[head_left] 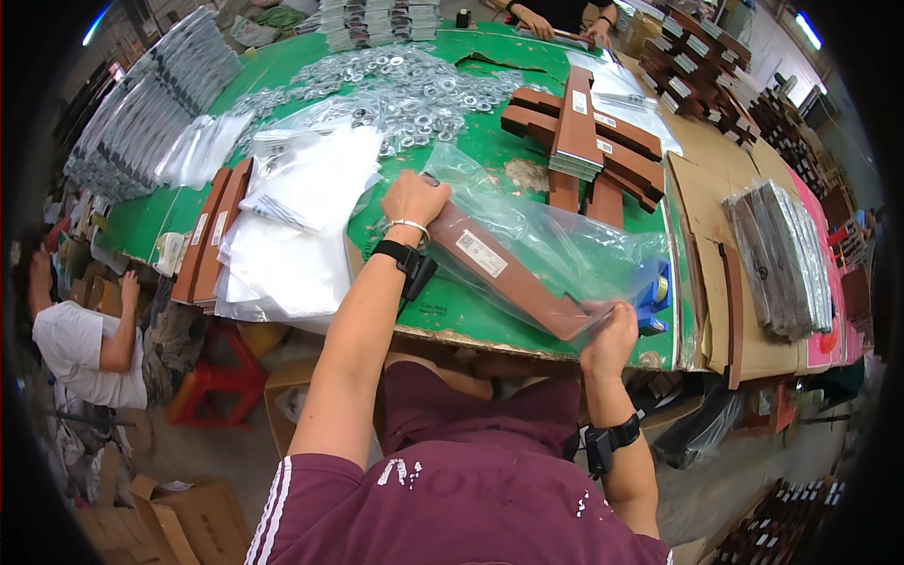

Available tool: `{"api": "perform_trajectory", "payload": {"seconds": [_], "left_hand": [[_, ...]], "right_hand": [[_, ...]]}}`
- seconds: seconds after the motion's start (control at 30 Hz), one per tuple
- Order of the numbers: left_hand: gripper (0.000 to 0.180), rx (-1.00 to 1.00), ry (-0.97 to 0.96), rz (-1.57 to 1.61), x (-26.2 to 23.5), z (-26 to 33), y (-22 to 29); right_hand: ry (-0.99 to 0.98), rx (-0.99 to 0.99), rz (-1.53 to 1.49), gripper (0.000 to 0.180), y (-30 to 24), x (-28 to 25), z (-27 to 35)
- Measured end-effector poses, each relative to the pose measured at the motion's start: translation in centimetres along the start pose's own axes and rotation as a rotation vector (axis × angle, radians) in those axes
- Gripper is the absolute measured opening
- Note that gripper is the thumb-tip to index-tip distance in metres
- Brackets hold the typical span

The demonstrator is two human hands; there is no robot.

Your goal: Packing wooden furniture components into plastic bags and sealing them with tape on a factory assembly line.

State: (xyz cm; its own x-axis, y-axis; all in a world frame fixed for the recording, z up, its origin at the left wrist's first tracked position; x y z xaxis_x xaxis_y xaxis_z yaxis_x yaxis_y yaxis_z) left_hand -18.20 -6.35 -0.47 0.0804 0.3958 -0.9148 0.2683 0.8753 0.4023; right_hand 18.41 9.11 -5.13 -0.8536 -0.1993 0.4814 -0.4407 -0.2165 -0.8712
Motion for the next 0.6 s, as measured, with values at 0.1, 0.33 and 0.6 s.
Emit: {"api": "perform_trajectory", "payload": {"seconds": [0.1, 0.33, 0.6], "left_hand": [[0.053, 0.006, 0.077, 0.096, -0.3, 0.0, -1.3], [0.050, -0.112, 0.125, 1.003, 3.9, 0.8, -6.6], [0.046, -0.059, -0.394, 1.789, 4.7, 7.0, -1.9]], "right_hand": [[-0.102, -0.173, -0.115, 0.016, -3.3, 2.5, -1.0], [-0.427, -0.435, -0.072, 0.015, -14.1, 14.2, 2.2], [-0.874, -0.860, 0.342, 0.014, -23.6, 28.3, 6.4]]}}
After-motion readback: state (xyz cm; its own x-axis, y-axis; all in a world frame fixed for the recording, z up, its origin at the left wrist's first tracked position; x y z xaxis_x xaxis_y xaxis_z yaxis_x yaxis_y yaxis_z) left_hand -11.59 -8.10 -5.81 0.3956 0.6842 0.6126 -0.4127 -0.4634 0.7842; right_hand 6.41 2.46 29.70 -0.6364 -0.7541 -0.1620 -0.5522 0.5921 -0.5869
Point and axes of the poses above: each hand's wrist, its own z-axis away from the middle knuckle, its own x-axis out of the palm, y = z × x, the point moved 6 cm from there along -z, towards the middle knuckle, and after that the axes turned 11 degrees about -z, right-handed, at the moved point
